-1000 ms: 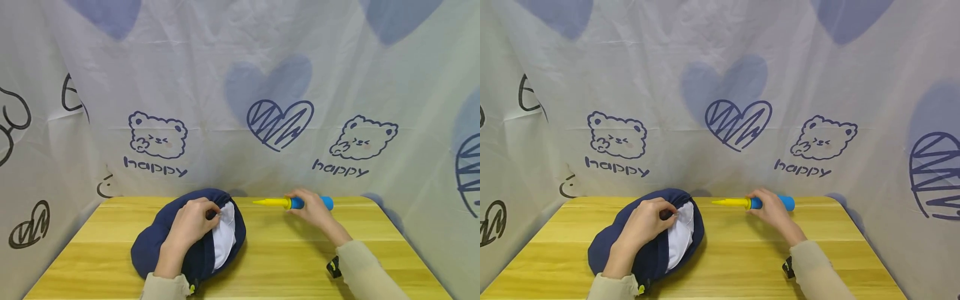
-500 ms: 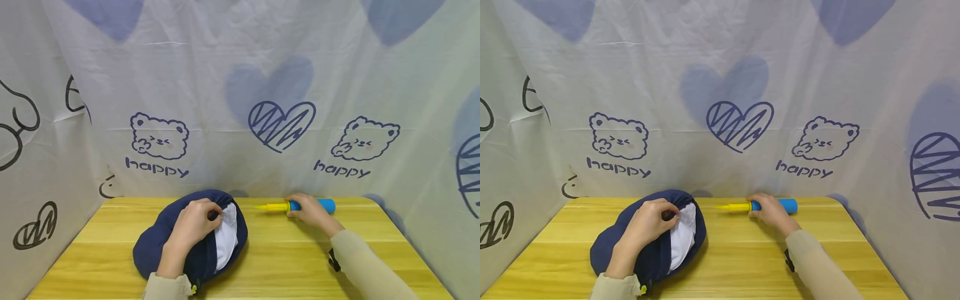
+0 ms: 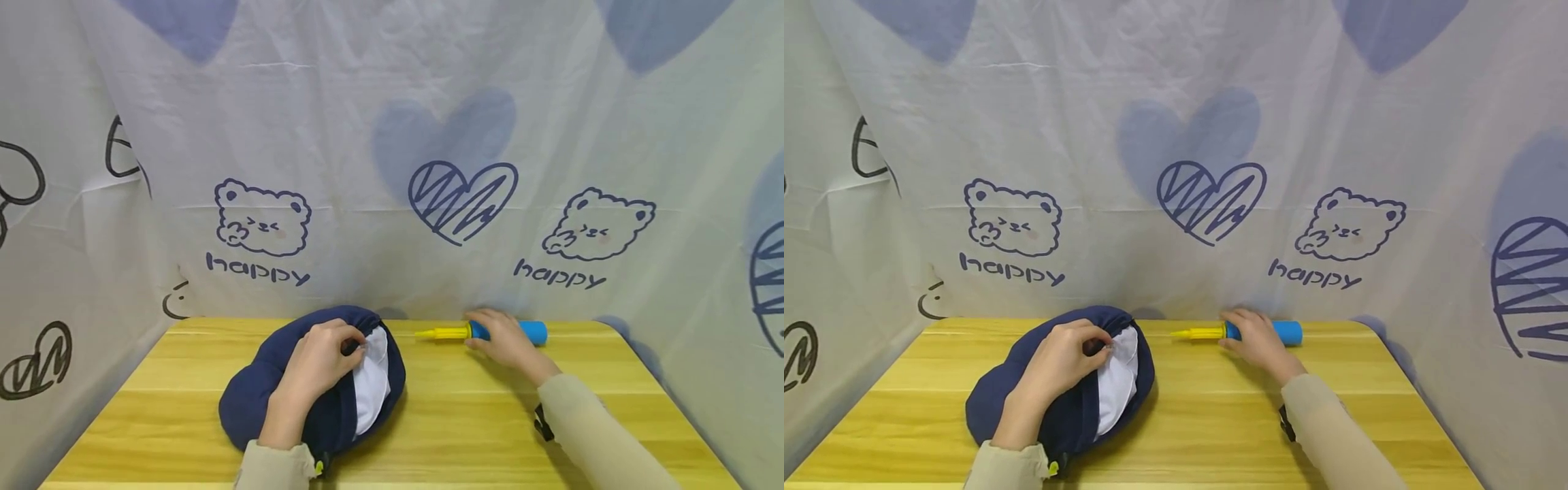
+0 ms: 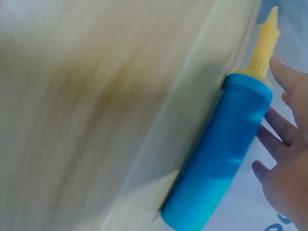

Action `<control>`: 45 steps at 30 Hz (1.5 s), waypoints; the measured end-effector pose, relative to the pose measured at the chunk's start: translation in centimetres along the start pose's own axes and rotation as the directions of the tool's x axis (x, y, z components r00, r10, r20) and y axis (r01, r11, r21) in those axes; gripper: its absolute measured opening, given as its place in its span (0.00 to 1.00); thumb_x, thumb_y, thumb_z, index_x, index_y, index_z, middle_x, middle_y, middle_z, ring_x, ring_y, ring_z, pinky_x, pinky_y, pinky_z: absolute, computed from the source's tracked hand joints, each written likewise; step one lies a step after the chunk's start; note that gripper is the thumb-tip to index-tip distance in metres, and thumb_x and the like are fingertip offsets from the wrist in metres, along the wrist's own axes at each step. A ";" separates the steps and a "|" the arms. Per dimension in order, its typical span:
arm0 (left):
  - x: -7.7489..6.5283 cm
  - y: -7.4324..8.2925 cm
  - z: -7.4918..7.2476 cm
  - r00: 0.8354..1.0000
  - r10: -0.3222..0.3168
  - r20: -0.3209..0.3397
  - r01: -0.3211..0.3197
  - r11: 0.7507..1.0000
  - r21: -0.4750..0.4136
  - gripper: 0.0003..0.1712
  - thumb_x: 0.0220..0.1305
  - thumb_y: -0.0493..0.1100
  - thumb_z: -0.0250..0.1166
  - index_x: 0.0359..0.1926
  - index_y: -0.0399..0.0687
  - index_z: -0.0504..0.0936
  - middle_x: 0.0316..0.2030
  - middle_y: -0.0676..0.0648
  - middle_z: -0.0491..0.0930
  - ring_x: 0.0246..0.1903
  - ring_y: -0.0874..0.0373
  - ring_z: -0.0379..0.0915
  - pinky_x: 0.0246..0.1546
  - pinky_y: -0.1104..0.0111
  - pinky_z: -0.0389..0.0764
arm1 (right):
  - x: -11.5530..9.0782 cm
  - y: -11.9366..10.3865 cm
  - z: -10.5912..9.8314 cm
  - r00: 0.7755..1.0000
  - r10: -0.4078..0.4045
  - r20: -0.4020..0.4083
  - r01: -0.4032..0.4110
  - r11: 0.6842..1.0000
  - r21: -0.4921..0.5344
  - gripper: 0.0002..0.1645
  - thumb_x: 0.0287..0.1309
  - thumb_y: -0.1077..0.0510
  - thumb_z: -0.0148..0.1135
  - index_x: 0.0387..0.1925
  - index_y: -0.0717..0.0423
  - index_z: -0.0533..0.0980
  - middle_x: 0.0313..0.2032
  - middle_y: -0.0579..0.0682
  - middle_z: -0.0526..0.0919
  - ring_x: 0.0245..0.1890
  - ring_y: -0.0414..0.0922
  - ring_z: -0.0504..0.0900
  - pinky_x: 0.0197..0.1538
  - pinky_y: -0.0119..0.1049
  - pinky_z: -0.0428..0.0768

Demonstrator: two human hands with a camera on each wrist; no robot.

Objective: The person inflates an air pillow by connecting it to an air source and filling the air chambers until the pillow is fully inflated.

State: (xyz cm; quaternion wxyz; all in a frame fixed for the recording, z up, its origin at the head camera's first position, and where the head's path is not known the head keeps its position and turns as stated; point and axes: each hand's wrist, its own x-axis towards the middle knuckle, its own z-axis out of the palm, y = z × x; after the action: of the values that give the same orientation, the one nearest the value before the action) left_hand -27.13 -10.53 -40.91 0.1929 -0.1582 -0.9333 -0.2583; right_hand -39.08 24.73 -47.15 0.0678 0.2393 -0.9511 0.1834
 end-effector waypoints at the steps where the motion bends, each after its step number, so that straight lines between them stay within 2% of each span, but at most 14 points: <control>1: 0.0 0.0 -0.1 1.000 -0.003 -0.001 0.003 1.000 -0.002 0.07 0.57 0.39 0.79 0.37 0.52 0.92 0.30 0.56 0.80 0.27 0.62 0.72 0.32 0.65 0.76 | 0.0 -0.3 -0.1 1.000 0.000 -0.009 0.000 1.000 0.009 0.35 0.66 0.50 0.72 0.70 0.57 0.74 0.68 0.62 0.75 0.69 0.66 0.70 0.71 0.68 0.59; 4: 0.0 -0.1 -0.2 1.000 -0.011 -0.007 0.011 1.000 -0.003 0.07 0.57 0.39 0.79 0.37 0.52 0.92 0.30 0.56 0.80 0.27 0.62 0.72 0.32 0.64 0.76 | -0.1 -1.3 -0.5 0.998 -0.013 -0.058 0.016 0.999 0.050 0.35 0.66 0.50 0.71 0.71 0.57 0.74 0.68 0.62 0.75 0.69 0.65 0.71 0.71 0.68 0.61; 8: 0.1 -0.3 -0.3 1.000 -0.010 -0.023 0.010 1.000 0.000 0.07 0.57 0.39 0.79 0.38 0.52 0.92 0.31 0.55 0.81 0.28 0.61 0.72 0.32 0.64 0.76 | -0.3 -3.8 -1.1 0.984 -0.041 -0.171 0.068 0.985 0.158 0.31 0.68 0.53 0.69 0.69 0.58 0.75 0.66 0.62 0.77 0.66 0.64 0.74 0.68 0.64 0.69; 13: 0.2 -0.5 -0.4 0.999 -0.007 -0.034 0.007 1.000 -0.005 0.07 0.57 0.38 0.79 0.38 0.52 0.92 0.31 0.55 0.81 0.28 0.61 0.73 0.33 0.64 0.76 | -0.7 -7.7 -1.3 0.958 -0.030 -0.287 0.132 0.930 0.344 0.25 0.70 0.56 0.67 0.65 0.59 0.78 0.60 0.57 0.83 0.59 0.58 0.81 0.63 0.59 0.75; 18: 0.3 -0.5 -0.6 0.999 -0.005 -0.034 0.004 1.000 -0.019 0.07 0.58 0.38 0.78 0.38 0.52 0.92 0.32 0.55 0.82 0.29 0.60 0.73 0.34 0.64 0.77 | -0.8 -11.0 -0.5 0.936 -0.036 -0.350 0.201 0.871 0.448 0.20 0.70 0.60 0.67 0.60 0.61 0.81 0.54 0.55 0.86 0.52 0.55 0.85 0.59 0.56 0.80; 21: 0.3 -0.4 -0.7 0.999 -0.001 -0.033 0.000 1.000 -0.025 0.07 0.58 0.38 0.78 0.38 0.52 0.92 0.32 0.55 0.82 0.30 0.60 0.74 0.34 0.64 0.77 | -0.6 -12.7 0.4 0.933 -0.045 -0.356 0.225 0.846 0.483 0.18 0.69 0.61 0.67 0.58 0.60 0.82 0.51 0.54 0.87 0.49 0.53 0.86 0.54 0.55 0.82; 25: 0.4 -0.4 -0.7 0.999 0.007 -0.036 -0.008 0.999 -0.033 0.08 0.58 0.38 0.78 0.39 0.51 0.91 0.32 0.54 0.82 0.30 0.60 0.75 0.34 0.63 0.78 | -0.3 -14.8 1.4 0.948 -0.040 -0.317 0.216 0.811 0.544 0.17 0.70 0.61 0.65 0.57 0.59 0.83 0.50 0.53 0.88 0.47 0.51 0.86 0.54 0.56 0.82; 30: 0.2 -0.5 -0.7 0.999 0.016 -0.033 -0.018 0.998 -0.054 0.08 0.59 0.38 0.79 0.40 0.50 0.91 0.34 0.53 0.84 0.30 0.60 0.75 0.35 0.63 0.79 | -0.3 -16.8 2.4 0.961 -0.011 -0.275 0.183 0.772 0.608 0.14 0.71 0.61 0.64 0.54 0.58 0.84 0.48 0.51 0.89 0.45 0.51 0.86 0.53 0.48 0.84; 36: 0.2 -0.5 -0.5 0.999 0.020 -0.033 -0.022 0.998 -0.060 0.09 0.59 0.38 0.78 0.41 0.50 0.91 0.34 0.53 0.83 0.30 0.60 0.74 0.35 0.63 0.78 | -0.3 -17.8 3.0 0.955 0.053 -0.292 0.172 0.701 0.692 0.10 0.71 0.60 0.65 0.48 0.56 0.87 0.45 0.51 0.89 0.44 0.49 0.87 0.50 0.33 0.83; 41: 0.2 -0.5 -0.4 0.999 0.025 -0.039 -0.027 0.998 -0.058 0.09 0.59 0.38 0.78 0.40 0.50 0.91 0.34 0.53 0.84 0.30 0.60 0.74 0.34 0.63 0.79 | -0.1 -18.2 3.3 0.953 0.069 -0.296 0.183 0.648 0.739 0.09 0.70 0.61 0.66 0.47 0.58 0.87 0.45 0.53 0.89 0.44 0.50 0.87 0.50 0.31 0.82; 45: 0.2 -0.5 -0.4 0.999 0.027 -0.044 -0.030 0.998 -0.054 0.08 0.59 0.38 0.78 0.40 0.50 0.91 0.34 0.53 0.84 0.30 0.60 0.75 0.34 0.63 0.79 | -0.1 -18.6 3.2 0.963 0.080 -0.257 0.159 0.600 0.784 0.09 0.70 0.62 0.66 0.47 0.61 0.86 0.46 0.56 0.88 0.46 0.50 0.86 0.50 0.29 0.82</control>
State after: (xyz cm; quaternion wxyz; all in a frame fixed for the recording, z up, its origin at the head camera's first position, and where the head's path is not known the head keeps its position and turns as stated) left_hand -27.35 -11.12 -40.72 0.2122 -0.1711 -0.9192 -0.2841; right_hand -30.20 8.38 -44.25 0.0844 0.2387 -0.7447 0.6175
